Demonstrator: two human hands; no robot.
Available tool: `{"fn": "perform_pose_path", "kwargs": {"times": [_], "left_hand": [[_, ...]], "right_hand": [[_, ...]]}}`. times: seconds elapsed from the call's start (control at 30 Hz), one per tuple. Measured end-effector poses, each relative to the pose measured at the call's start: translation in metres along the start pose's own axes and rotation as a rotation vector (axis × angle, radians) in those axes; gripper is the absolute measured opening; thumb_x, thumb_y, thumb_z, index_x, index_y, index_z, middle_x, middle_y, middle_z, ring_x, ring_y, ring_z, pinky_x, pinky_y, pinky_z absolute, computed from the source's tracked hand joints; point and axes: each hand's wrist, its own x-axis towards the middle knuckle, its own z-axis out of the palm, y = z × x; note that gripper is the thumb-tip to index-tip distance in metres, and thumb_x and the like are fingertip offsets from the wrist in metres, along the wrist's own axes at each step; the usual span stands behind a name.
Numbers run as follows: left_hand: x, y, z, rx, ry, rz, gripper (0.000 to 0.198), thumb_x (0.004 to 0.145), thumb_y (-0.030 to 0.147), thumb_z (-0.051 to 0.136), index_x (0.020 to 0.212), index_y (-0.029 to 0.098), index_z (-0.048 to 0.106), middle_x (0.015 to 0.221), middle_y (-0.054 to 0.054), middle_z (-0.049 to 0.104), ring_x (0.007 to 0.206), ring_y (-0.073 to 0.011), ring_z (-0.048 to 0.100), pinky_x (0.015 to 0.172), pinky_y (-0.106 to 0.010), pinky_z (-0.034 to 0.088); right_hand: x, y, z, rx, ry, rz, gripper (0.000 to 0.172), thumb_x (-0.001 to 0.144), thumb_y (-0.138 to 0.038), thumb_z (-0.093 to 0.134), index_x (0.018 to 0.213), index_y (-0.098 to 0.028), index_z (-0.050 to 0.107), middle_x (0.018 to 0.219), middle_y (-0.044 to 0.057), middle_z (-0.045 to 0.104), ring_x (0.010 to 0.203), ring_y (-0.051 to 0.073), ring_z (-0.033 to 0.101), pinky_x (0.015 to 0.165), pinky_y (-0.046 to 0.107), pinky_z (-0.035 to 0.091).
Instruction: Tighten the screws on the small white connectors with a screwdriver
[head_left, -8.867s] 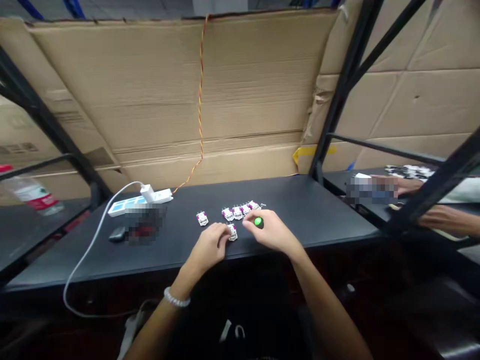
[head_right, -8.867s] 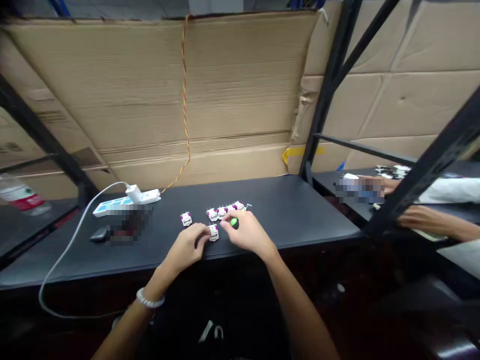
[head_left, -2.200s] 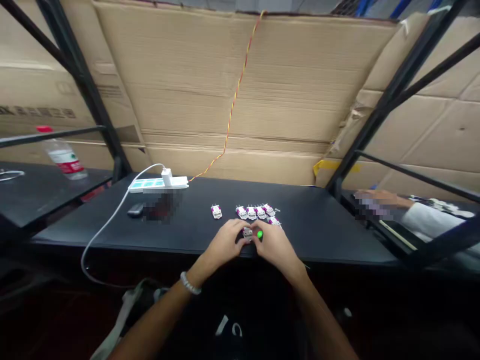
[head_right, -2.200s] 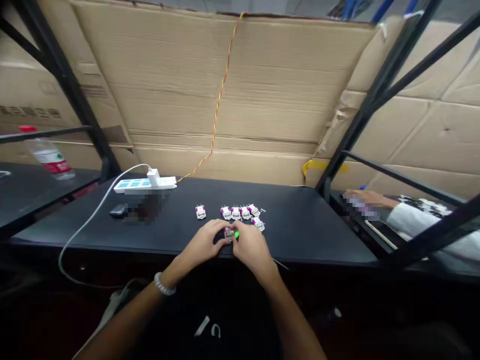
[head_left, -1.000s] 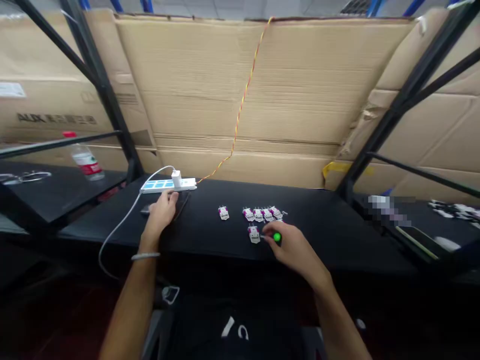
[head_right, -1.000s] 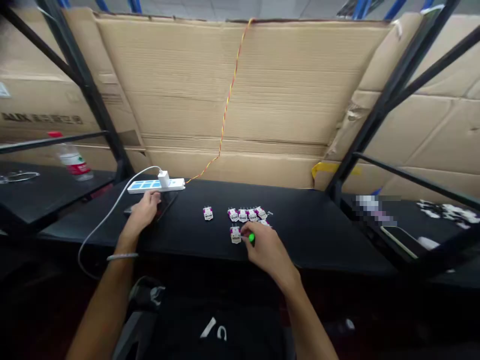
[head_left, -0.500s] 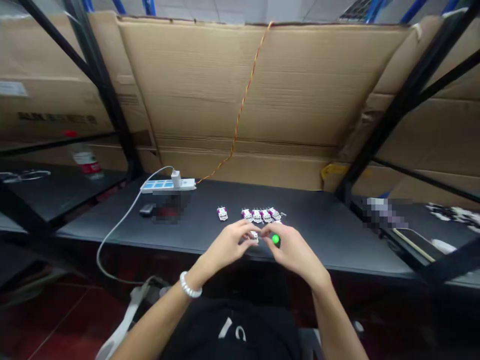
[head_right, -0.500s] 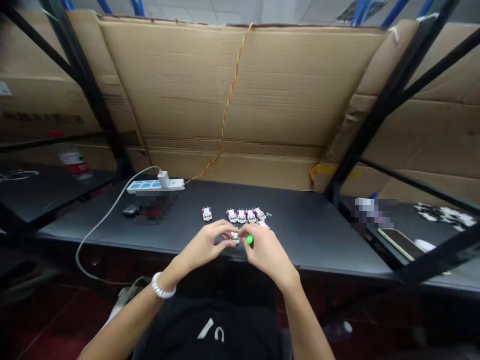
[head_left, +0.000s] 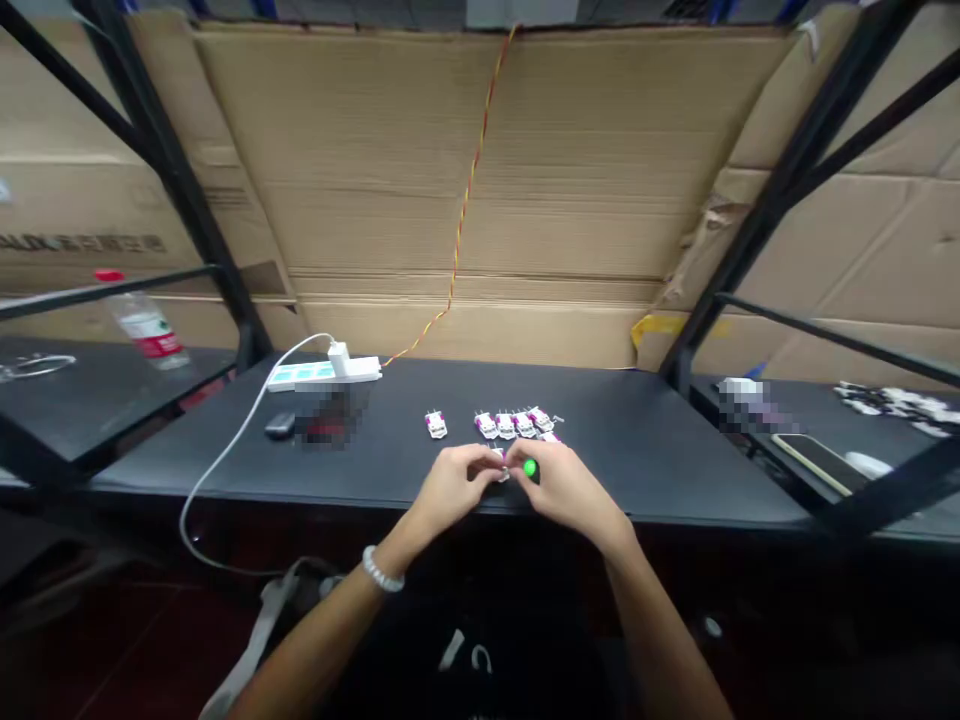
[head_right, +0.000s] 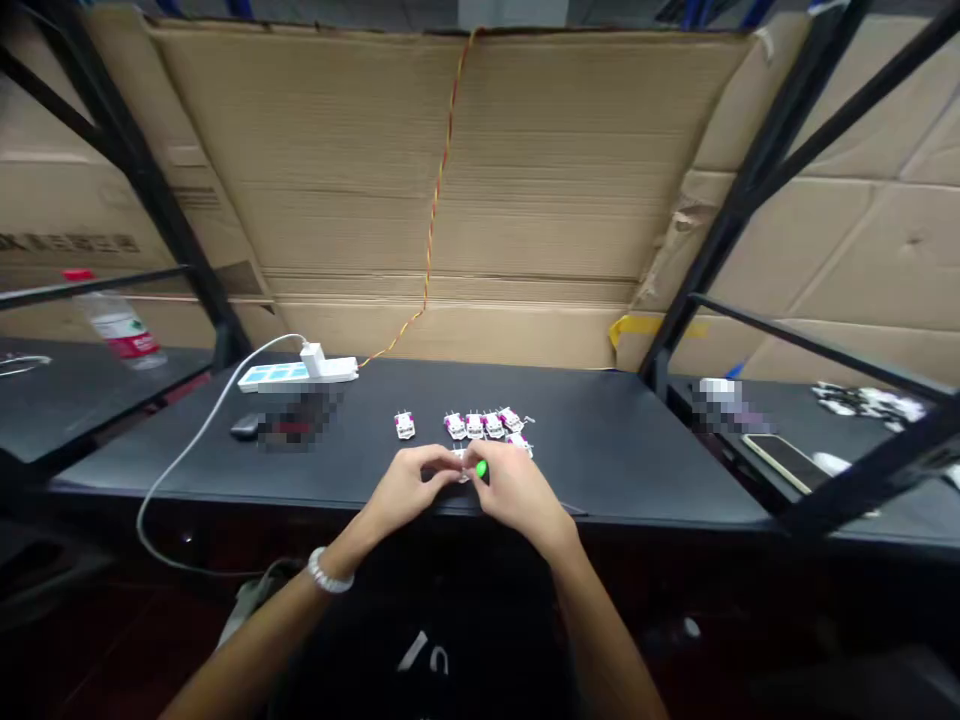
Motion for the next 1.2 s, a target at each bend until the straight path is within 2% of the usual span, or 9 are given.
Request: {"fn": "perform_pose_path", "kwargs": {"times": [0.13, 0.37, 0.5, 0.73, 0.93, 1.2], "left_hand": [[0.0, -0.002, 0.0, 0.077, 0.009, 0.027, 0.012, 0.091, 0.016, 0.068, 0.092, 0.019, 0.08, 0.093, -0.004, 0.081, 0.085, -0.0198, 0.073, 0.083, -0.03, 0.054], [0.003, -0.005, -0.004, 0.022, 0.0, -0.021, 0.013, 0.091, 0.013, 0.064, 0.09, 0.017, 0.076, 0.09, -0.003, 0.08, 0.084, -0.0197, 0.074, 0.081, -0.028, 0.056], [0.004, -0.007, -0.006, 0.047, -0.022, -0.026, 0.013, 0.095, 0.018, 0.063, 0.093, 0.019, 0.076, 0.092, -0.003, 0.08, 0.085, -0.0201, 0.074, 0.082, -0.029, 0.056], [0.004, -0.015, -0.006, 0.231, -0.052, 0.124, 0.017, 0.099, 0.013, 0.058, 0.096, 0.02, 0.073, 0.097, -0.004, 0.077, 0.092, -0.0202, 0.073, 0.09, -0.031, 0.056], [0.005, -0.025, -0.003, 0.482, -0.076, 0.263, 0.016, 0.104, 0.015, 0.053, 0.099, 0.019, 0.068, 0.106, -0.008, 0.068, 0.102, -0.0236, 0.065, 0.093, -0.037, 0.056], [0.007, -0.034, -0.001, 0.518, -0.078, 0.319, 0.013, 0.104, 0.014, 0.054, 0.099, 0.019, 0.065, 0.12, -0.011, 0.067, 0.112, -0.0263, 0.063, 0.101, -0.043, 0.055]], "right_hand": [[0.0, 0.0, 0.002, -0.011, 0.01, 0.023, 0.014, 0.093, -0.011, 0.062, 0.093, -0.022, 0.071, 0.092, 0.003, 0.078, 0.083, 0.021, 0.071, 0.074, 0.03, 0.046], [0.002, -0.001, 0.008, -0.089, 0.015, -0.057, 0.013, 0.093, -0.01, 0.068, 0.093, -0.021, 0.074, 0.096, 0.005, 0.077, 0.09, 0.022, 0.072, 0.082, 0.032, 0.051], [0.004, 0.001, 0.01, -0.159, -0.02, -0.04, 0.016, 0.096, -0.01, 0.065, 0.096, -0.02, 0.076, 0.097, 0.007, 0.078, 0.09, 0.023, 0.073, 0.083, 0.032, 0.052], [0.009, 0.005, 0.015, -0.202, -0.054, -0.012, 0.017, 0.096, -0.01, 0.064, 0.099, -0.02, 0.078, 0.1, 0.009, 0.079, 0.092, 0.024, 0.074, 0.083, 0.031, 0.051], [0.01, 0.007, 0.015, -0.218, -0.075, -0.01, 0.017, 0.095, -0.009, 0.064, 0.098, -0.019, 0.078, 0.1, 0.009, 0.08, 0.092, 0.024, 0.074, 0.083, 0.031, 0.05], [0.01, 0.008, 0.016, -0.222, -0.082, -0.009, 0.021, 0.093, -0.007, 0.064, 0.099, -0.02, 0.079, 0.101, 0.009, 0.08, 0.093, 0.024, 0.074, 0.084, 0.031, 0.05]]}}
